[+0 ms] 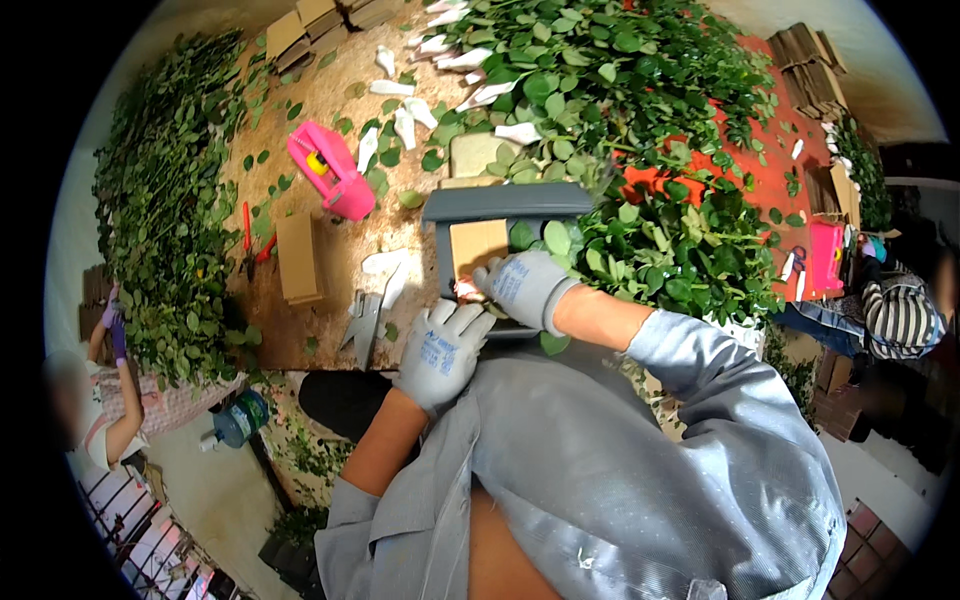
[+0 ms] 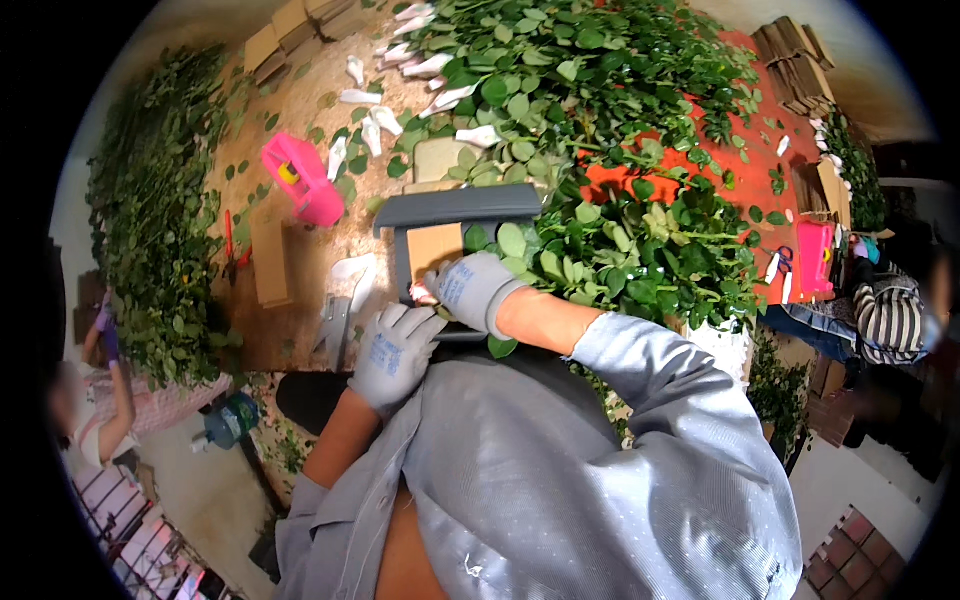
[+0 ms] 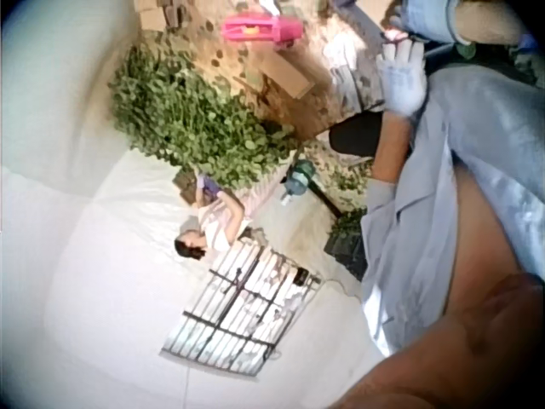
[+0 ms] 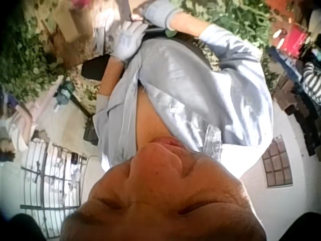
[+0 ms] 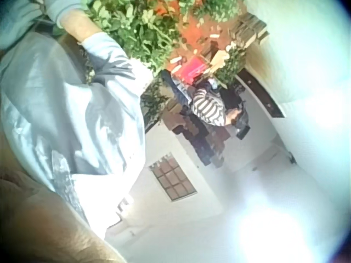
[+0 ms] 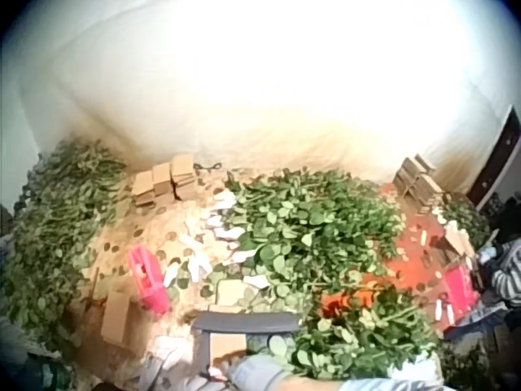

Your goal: The person assembles floral arrangements by placing green leaves and white flowers into a gray plastic mold. They use a cardboard spacer to separate layers and a pink stapler to secure the contents. The process is repeated multiple times to create several identical units.

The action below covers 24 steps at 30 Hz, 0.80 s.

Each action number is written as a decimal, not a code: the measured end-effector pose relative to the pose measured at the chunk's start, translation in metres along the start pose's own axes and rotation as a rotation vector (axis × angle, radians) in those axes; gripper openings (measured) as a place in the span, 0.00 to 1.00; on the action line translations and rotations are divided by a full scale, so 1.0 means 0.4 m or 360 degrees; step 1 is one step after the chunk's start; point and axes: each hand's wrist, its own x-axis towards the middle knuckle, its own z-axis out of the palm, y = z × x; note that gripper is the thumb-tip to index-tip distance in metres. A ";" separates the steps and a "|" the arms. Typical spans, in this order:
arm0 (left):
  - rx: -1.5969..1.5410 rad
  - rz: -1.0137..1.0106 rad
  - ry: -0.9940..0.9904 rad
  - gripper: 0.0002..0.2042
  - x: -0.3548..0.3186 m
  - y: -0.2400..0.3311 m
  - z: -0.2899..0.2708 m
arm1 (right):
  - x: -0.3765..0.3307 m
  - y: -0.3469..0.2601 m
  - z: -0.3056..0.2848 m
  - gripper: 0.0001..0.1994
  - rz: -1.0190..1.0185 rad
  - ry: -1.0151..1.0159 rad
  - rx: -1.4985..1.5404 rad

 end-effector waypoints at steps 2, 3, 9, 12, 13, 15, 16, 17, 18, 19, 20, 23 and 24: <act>0.0046 0.0062 0.0104 0.16 0.006 -0.003 0.005 | 0.001 0.011 0.007 0.12 -0.0035 0.0032 0.0034; 0.0047 0.0094 0.0131 0.16 0.007 -0.005 0.000 | 0.002 0.016 0.012 0.12 -0.0063 0.0085 0.0087; -0.0012 -0.0054 0.0023 0.13 0.024 -0.003 -0.008 | -0.011 0.031 0.005 0.13 -0.0066 0.0132 0.0133; -0.0077 -0.0081 0.0084 0.13 0.029 -0.004 0.005 | 0.009 0.050 -0.150 0.16 -0.0090 -0.0121 0.0019; -0.0088 -0.0085 0.0099 0.13 0.035 -0.002 0.002 | 0.018 0.072 -0.193 0.16 -0.0098 0.0043 -0.0033; -0.0063 -0.0102 0.0075 0.15 0.033 0.006 -0.011 | 0.063 0.152 -0.289 0.18 -0.0121 0.0455 0.0028; -0.0066 -0.0110 0.0063 0.15 0.027 0.000 -0.004 | 0.097 0.204 -0.310 0.17 -0.0082 0.0655 0.0023; -0.0071 -0.0112 0.0053 0.16 0.025 -0.003 0.001 | 0.137 0.261 -0.326 0.16 -0.0040 0.0857 0.0015; -0.0036 -0.0090 0.0056 0.18 0.033 -0.001 -0.002 | 0.172 0.331 -0.347 0.15 0.0089 0.0818 0.0031; -0.0035 -0.0061 0.0068 0.18 0.035 0.000 -0.002 | 0.208 0.397 -0.366 0.14 0.0216 0.0782 0.0047; -0.0028 -0.0077 0.0067 0.19 0.034 0.001 0.001 | 0.240 0.451 -0.377 0.13 0.0441 0.0700 -0.0009; -0.0020 -0.0098 0.0023 0.21 0.041 0.003 0.006 | 0.307 0.605 -0.333 0.13 0.0981 0.0529 -0.0152; -0.0009 -0.0118 0.0014 0.21 0.037 0.002 0.009 | 0.317 0.624 -0.308 0.13 0.1027 0.0419 -0.0253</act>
